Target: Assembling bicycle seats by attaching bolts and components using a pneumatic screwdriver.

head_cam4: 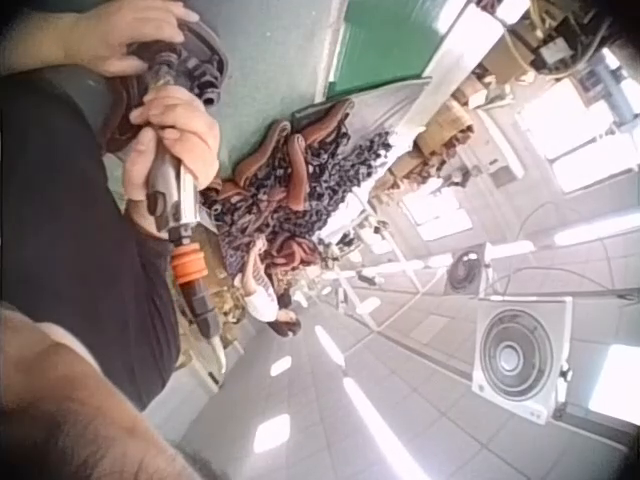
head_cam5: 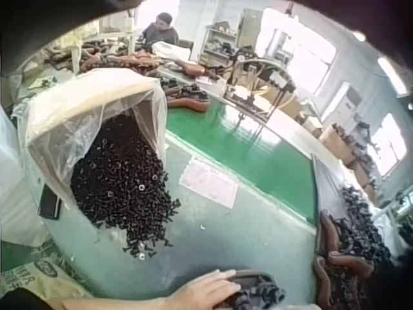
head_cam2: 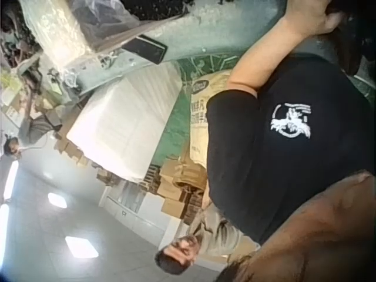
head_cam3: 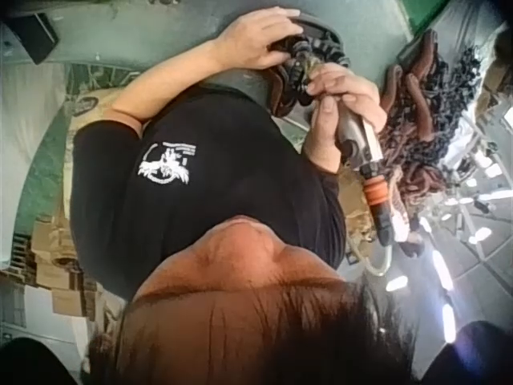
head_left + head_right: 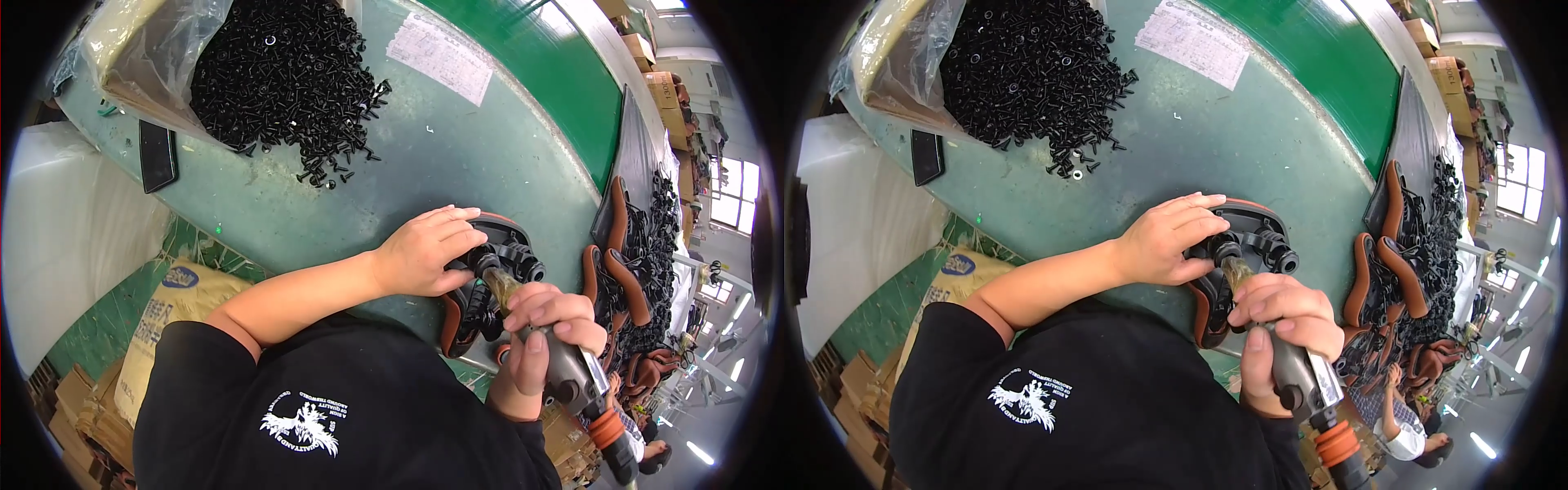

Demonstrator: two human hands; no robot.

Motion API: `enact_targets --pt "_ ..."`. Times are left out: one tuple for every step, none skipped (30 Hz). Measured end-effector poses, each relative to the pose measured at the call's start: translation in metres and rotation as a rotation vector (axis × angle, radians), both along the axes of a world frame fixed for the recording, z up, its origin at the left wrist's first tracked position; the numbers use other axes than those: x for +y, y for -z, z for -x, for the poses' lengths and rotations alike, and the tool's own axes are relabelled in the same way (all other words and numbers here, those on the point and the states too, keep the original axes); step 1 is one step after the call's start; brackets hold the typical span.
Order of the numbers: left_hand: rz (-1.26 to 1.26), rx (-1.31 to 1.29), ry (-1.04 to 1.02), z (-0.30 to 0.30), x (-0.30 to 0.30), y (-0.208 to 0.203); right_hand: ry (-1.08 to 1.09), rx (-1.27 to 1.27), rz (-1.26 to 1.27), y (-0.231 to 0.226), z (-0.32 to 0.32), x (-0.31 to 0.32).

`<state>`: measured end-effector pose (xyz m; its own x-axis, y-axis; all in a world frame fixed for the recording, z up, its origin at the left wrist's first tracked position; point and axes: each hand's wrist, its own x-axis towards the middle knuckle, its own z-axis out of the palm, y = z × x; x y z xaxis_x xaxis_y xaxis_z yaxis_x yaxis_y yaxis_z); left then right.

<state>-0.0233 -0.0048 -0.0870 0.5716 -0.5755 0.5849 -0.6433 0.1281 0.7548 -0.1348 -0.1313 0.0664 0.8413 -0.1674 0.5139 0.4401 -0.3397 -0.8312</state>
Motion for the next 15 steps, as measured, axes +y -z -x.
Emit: enact_targets --pt "0.001 -0.001 0.001 0.0 0.0 0.0 -0.003 0.0 0.0 0.004 0.0 -0.001" --pt "0.001 -0.001 0.0 0.001 0.0 0.0 0.026 -0.037 -0.063 0.008 0.001 -0.002" --pt "0.001 0.001 -0.004 0.001 0.0 0.0 0.055 -0.072 -0.126 0.011 0.001 -0.003" --pt "0.005 0.003 -0.003 0.001 -0.001 -0.001 0.08 -0.085 -0.135 0.014 0.002 -0.005" --pt "0.01 0.005 -0.003 0.002 -0.001 -0.001 0.075 -0.082 -0.136 0.017 0.004 -0.007" --pt "0.008 0.007 -0.009 0.002 -0.001 0.0 0.07 -0.106 -0.143 0.021 0.006 -0.01" --pt "0.0 0.006 0.001 0.002 -0.002 0.0 0.065 -0.13 -0.15 0.022 0.006 -0.011" --pt "-0.007 0.006 0.012 0.002 -0.002 0.001 0.074 -0.139 -0.114 0.024 0.005 -0.008" --pt "-0.009 0.007 0.012 0.002 -0.002 0.001 0.068 -0.137 -0.07 0.024 0.004 -0.004" --pt "-0.006 0.014 0.014 0.002 -0.002 0.002 0.059 -0.133 -0.057 0.024 0.002 -0.002" --pt "-0.003 0.02 0.017 0.002 -0.002 0.003 0.051 -0.129 -0.044 0.025 0.0 -0.001" --pt "-0.003 0.022 0.021 0.001 -0.001 0.003 0.056 -0.127 -0.044 0.022 -0.003 -0.001" --pt "0.002 0.019 0.015 0.0 -0.001 0.001 0.02 -0.089 -0.049 0.019 -0.007 -0.002" --pt "0.009 0.016 0.009 -0.001 0.0 0.001 -0.016 -0.051 -0.054 0.017 -0.012 -0.002" --pt "0.011 0.014 0.014 -0.001 0.0 0.001 -0.042 -0.034 -0.059 0.016 -0.016 -0.004"
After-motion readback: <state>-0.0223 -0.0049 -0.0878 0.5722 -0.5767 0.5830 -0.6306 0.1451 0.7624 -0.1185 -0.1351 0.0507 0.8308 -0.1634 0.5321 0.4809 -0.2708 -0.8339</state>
